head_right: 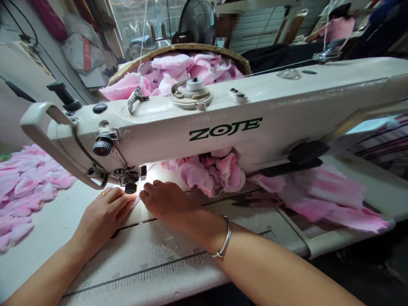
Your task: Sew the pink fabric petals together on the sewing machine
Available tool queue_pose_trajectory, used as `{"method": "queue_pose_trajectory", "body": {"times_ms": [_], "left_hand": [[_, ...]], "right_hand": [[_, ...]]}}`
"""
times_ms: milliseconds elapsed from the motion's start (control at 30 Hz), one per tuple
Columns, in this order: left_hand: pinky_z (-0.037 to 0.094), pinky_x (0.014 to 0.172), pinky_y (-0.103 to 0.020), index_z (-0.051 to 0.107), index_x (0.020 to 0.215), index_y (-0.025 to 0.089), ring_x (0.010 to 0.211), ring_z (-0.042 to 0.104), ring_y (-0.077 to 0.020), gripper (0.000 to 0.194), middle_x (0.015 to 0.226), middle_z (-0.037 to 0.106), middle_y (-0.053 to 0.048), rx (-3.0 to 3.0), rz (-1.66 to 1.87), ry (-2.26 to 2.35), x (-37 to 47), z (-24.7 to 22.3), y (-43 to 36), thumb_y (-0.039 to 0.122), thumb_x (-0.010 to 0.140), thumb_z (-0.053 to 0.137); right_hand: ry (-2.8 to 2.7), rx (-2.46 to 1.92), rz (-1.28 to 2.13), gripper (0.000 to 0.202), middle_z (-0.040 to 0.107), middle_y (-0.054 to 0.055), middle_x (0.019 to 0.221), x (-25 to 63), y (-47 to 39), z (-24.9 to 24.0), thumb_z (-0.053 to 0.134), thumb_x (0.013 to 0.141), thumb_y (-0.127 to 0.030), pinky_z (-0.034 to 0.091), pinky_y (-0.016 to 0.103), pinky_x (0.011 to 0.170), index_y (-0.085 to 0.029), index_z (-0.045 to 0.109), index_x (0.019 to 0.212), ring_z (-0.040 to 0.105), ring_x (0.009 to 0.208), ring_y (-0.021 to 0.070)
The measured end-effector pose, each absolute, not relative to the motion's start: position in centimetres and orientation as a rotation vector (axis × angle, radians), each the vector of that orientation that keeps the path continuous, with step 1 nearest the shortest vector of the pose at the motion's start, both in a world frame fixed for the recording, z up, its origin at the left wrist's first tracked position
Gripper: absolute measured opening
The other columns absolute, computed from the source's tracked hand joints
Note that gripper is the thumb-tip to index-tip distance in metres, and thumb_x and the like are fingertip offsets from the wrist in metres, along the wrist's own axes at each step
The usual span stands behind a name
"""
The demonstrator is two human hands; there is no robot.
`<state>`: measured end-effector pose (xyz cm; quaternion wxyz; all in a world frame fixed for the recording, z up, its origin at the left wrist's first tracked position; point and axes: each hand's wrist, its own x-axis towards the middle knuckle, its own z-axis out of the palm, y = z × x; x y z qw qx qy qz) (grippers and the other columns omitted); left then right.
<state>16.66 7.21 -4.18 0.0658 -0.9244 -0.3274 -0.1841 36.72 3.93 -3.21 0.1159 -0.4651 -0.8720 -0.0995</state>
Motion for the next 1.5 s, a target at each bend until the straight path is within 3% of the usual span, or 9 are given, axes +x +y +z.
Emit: {"method": "queue_pose_trajectory", "body": {"times_ms": [167, 567, 833, 1033, 1300, 1500], "left_hand": [[0.045, 0.071, -0.037, 0.060, 0.103, 0.015, 0.081, 0.050, -0.0215, 0.018, 0.087, 0.057, -0.006, -2.764, -0.447, -0.929, 16.7, -3.9, 6.7, 0.020, 0.094, 0.046], [0.042, 0.080, -0.039, 0.052, 0.123, 0.018, 0.096, 0.050, -0.0226, 0.030, 0.109, 0.062, -0.003, -2.838, -0.338, -0.889, 15.3, -4.6, 6.6, 0.021, 0.093, 0.048], [0.043, 0.080, -0.041, 0.054, 0.123, 0.017, 0.092, 0.049, -0.0249, 0.032, 0.096, 0.062, -0.007, -2.832, -0.299, -0.864, 15.4, -4.4, 7.2, 0.020, 0.092, 0.046], [0.043, 0.069, -0.033, 0.063, 0.088, 0.019, 0.080, 0.050, -0.0210, 0.022, 0.080, 0.060, -0.005, -2.824, -0.527, -1.014, 15.6, -4.8, 8.1, 0.025, 0.095, 0.043], [0.045, 0.079, -0.038, 0.058, 0.114, 0.018, 0.087, 0.049, -0.0221, 0.025, 0.097, 0.063, -0.007, -2.846, -0.484, -0.978, 16.0, -4.7, 6.7, 0.022, 0.095, 0.042], [0.045, 0.080, -0.040, 0.058, 0.115, 0.018, 0.085, 0.050, -0.0227, 0.027, 0.096, 0.062, -0.008, -2.855, -0.417, -0.935, 15.7, -5.0, 7.5, 0.020, 0.093, 0.043]], "right_hand": [[-2.527, -1.484, -0.157, 0.005, 0.061, 0.002, 0.087, 37.0, 4.1, -3.4, 0.055, 0.087, -0.017, 0.028, 0.033, 0.044, -0.020, 0.059, 0.086, 0.055, 0.075, 0.0192], [-2.552, -1.489, -0.133, 0.006, 0.062, 0.002, 0.084, 36.8, 4.0, -3.3, 0.054, 0.089, -0.019, 0.023, 0.033, 0.044, -0.020, 0.059, 0.086, 0.054, 0.074, 0.0184], [-2.511, -1.471, -0.127, 0.012, 0.063, 0.004, 0.082, 36.8, 4.5, -3.5, 0.051, 0.086, -0.010, 0.026, 0.033, 0.045, -0.018, 0.060, 0.087, 0.054, 0.071, 0.0188], [-2.469, -1.500, -0.140, 0.015, 0.064, 0.004, 0.082, 36.6, 4.8, -3.7, 0.049, 0.085, -0.007, 0.022, 0.033, 0.043, -0.018, 0.059, 0.084, 0.056, 0.069, 0.0179], [-2.547, -1.547, -0.080, 0.011, 0.063, 0.006, 0.087, 36.6, 4.6, -3.4, 0.051, 0.084, -0.007, 0.032, 0.029, 0.047, -0.017, 0.057, 0.086, 0.056, 0.075, 0.0183], [-2.571, -1.538, -0.126, 0.020, 0.063, 0.008, 0.090, 36.6, 4.8, -3.3, 0.044, 0.087, -0.006, 0.035, 0.030, 0.050, -0.016, 0.058, 0.096, 0.056, 0.078, 0.0202]]}}
